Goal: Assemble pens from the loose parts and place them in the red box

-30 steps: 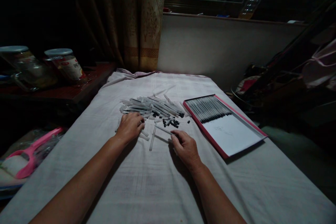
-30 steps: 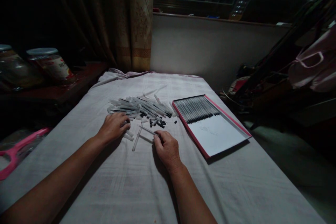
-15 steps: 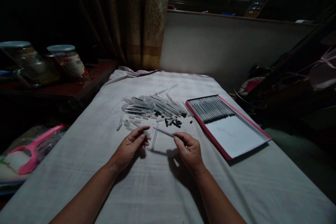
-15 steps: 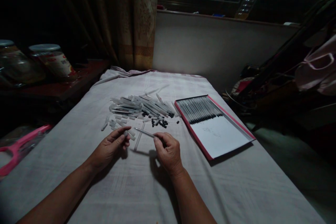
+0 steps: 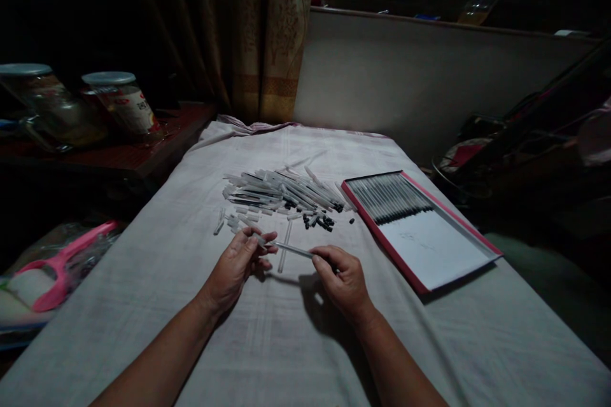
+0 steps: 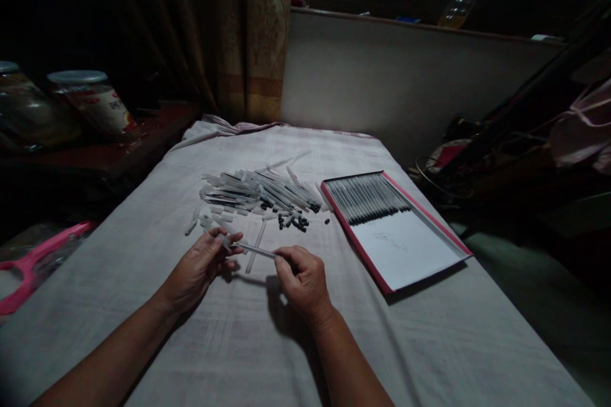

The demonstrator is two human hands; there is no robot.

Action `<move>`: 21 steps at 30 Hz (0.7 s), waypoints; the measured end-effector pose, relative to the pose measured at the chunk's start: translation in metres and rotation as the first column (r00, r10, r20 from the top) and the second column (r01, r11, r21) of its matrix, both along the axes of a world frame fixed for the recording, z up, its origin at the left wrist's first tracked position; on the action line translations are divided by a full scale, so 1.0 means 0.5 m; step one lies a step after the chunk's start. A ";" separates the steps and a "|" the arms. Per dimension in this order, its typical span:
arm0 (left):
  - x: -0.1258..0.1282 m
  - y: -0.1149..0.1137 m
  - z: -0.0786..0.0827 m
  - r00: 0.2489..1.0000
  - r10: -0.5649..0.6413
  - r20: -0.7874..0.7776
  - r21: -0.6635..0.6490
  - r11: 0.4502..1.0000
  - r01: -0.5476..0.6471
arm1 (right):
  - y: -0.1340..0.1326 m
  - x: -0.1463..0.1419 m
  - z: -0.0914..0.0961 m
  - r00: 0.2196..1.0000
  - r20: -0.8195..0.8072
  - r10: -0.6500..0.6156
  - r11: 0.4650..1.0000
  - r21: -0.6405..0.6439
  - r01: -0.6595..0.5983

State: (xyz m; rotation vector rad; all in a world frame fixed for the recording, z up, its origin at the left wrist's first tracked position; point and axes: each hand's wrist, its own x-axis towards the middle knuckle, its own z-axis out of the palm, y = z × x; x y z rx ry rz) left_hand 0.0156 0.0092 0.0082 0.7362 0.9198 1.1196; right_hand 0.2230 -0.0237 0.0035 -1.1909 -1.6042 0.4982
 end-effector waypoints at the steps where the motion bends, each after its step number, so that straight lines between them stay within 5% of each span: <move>1: 0.000 0.000 -0.001 1.000 0.000 -0.004 0.003 1.000 0.000 | 0.000 0.000 -0.001 1.000 0.009 0.004 1.000 -0.004 -0.004; 14: 0.011 -0.012 -0.007 0.970 -0.053 -0.236 0.068 0.995 0.071 | 0.001 -0.001 -0.007 0.996 0.038 0.087 0.984 -0.160 -0.079; 21: -0.012 0.001 -0.009 0.883 -0.258 -0.392 -0.043 0.964 0.262 | 0.005 0.019 -0.004 0.985 0.080 0.155 0.959 -0.252 -0.130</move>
